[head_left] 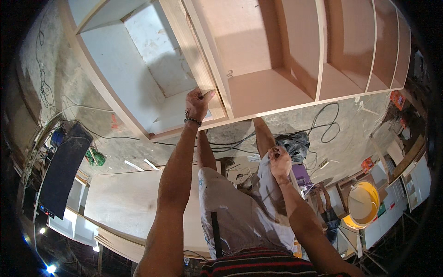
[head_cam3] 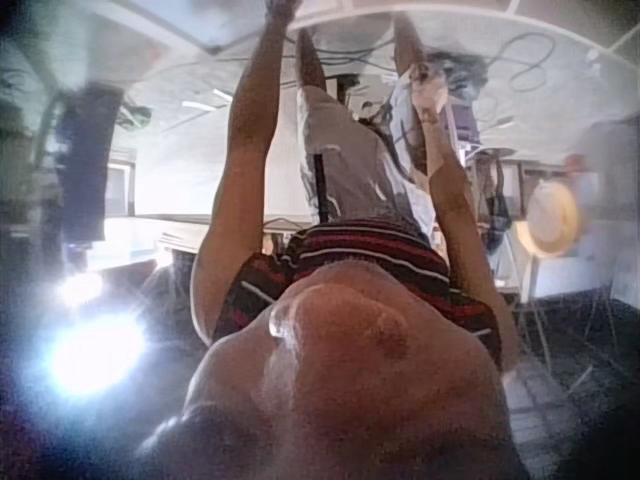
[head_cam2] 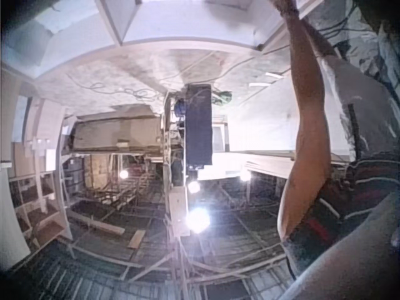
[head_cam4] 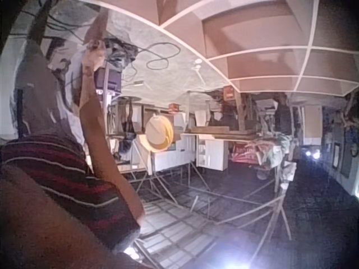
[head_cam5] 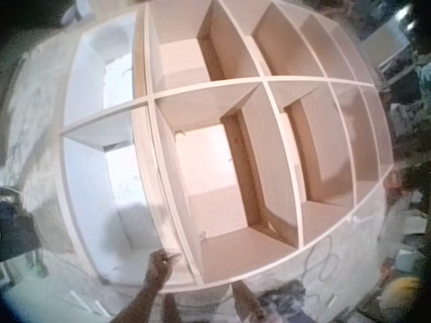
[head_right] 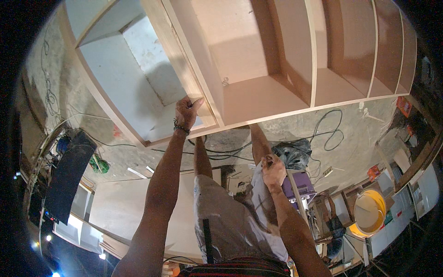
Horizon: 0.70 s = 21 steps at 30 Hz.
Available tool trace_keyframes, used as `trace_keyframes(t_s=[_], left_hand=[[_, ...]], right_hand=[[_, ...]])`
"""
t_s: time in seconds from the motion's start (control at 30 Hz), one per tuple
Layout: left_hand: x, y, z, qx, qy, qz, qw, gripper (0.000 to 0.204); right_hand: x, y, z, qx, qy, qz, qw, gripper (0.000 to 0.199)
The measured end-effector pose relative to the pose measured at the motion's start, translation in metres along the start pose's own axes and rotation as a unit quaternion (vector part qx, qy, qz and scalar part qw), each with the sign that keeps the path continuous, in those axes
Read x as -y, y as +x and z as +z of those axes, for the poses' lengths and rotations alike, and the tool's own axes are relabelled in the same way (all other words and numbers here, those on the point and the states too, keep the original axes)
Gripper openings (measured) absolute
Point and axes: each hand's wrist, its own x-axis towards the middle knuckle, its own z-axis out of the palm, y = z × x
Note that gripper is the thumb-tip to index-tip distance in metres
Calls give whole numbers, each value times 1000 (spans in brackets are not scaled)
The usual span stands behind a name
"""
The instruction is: The person marks a wood piece with a pencil using a ruler, sands the edge of a wood board with an electric sander, and fits the board into a shelf unit to check for alignment.
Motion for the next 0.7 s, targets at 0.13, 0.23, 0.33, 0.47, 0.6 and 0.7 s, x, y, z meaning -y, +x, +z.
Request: trace_keyframes(t_s=[0.13,0.23,0.33,0.47,0.6,0.7], left_hand=[[7,0,1,10,-99,-6,995,30],[5,-3,-6,43,-78,22,996,29],[0,-4,0,38,-100,2,994,29],[-7,-10,-8,54,-48,29,997,28],[-16,-12,-6,44,-12,10,999,31],[-9,-12,-11,48,-11,17,999,35]], right_hand=[[-3,0,3,-13,-17,-10,1000,27],[0,1,1,-7,-3,-14,1000,29],[1,2,-1,12,4,1,1000,30],[5,2,-2,14,-9,8,1000,32],[5,2,-3,10,-6,11,1000,34],[10,2,-6,24,-8,18,1000,34]])
